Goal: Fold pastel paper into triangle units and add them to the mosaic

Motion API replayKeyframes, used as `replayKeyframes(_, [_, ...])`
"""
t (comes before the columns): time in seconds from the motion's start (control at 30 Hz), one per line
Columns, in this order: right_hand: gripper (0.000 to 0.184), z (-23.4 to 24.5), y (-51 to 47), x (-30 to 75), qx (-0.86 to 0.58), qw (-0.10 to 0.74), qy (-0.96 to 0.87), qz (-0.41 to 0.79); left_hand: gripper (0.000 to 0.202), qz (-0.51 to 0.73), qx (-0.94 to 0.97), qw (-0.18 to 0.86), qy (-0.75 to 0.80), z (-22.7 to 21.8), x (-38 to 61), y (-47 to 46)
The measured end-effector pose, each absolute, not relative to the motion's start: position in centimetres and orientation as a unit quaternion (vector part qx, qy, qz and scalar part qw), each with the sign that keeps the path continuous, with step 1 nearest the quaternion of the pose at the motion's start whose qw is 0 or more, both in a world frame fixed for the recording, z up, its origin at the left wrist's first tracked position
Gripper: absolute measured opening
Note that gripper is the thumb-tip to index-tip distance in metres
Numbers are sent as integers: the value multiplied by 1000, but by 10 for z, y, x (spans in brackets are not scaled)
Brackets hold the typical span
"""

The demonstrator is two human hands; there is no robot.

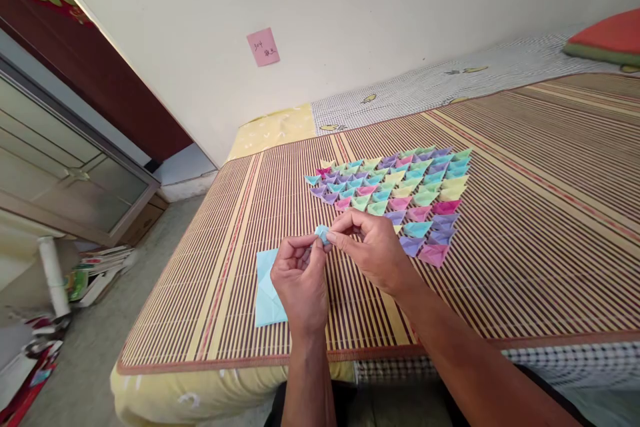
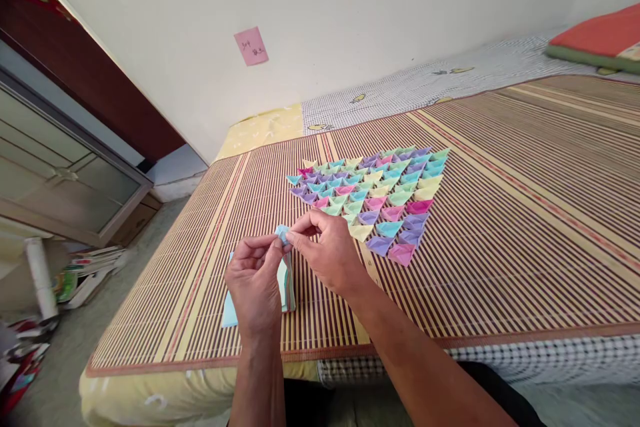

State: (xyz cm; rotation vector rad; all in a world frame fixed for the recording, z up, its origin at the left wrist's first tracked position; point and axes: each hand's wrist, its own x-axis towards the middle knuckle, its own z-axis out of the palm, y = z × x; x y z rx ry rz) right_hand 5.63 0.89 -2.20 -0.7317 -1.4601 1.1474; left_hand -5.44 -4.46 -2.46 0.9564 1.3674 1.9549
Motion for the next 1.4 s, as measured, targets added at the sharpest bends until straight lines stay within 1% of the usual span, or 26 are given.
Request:
replayKeyframes(0.13, [8, -23, 8, 55, -319, 546, -610, 478, 20, 728, 354, 285, 514, -26, -55, -44])
replayKeyframes(0.37, [9, -21, 9, 60, -336, 518, -636, 462, 20, 721, 356, 313, 506, -29, -59, -42])
replayKeyframes(0.57, [10, -20, 9, 61, -353, 509, -645, 449, 18, 719, 364, 292, 514, -30, -56, -43])
replayKeyframes(0.67, [9, -22, 9, 59, -344, 514, -631, 468, 21, 728, 361, 289, 507, -31, -54, -44])
replayKeyframes(0.8, [19, -26, 12, 57, -330, 524, -607, 497, 25, 738, 352, 284, 500, -32, -53, -43])
replayKeyframes(0.87, [23, -27, 13, 58, -340, 507, -619, 495, 25, 739, 350, 282, 501, -32, -54, -43])
replayKeyframes(0.97, [25, -28, 14, 60, -350, 481, -651, 472, 22, 729, 353, 284, 513, -33, -56, -43])
replayKeyframes(1.1, [21, -24, 15, 67, -342, 468, -684, 444, 18, 709, 362, 316, 516, -33, -63, -43])
replayKeyframes(1.2, [20, -18, 15, 76, -318, 439, -718, 437, 14, 678, 381, 357, 517, -30, -71, -44])
replayKeyframes(1.3, [23, -10, 14, 84, -293, 406, -747, 437, 13, 642, 407, 405, 508, -25, -76, -47])
replayKeyframes(1.4, [25, -7, 13, 87, -283, 394, -753, 445, 11, 650, 414, 410, 488, -25, -73, -48])
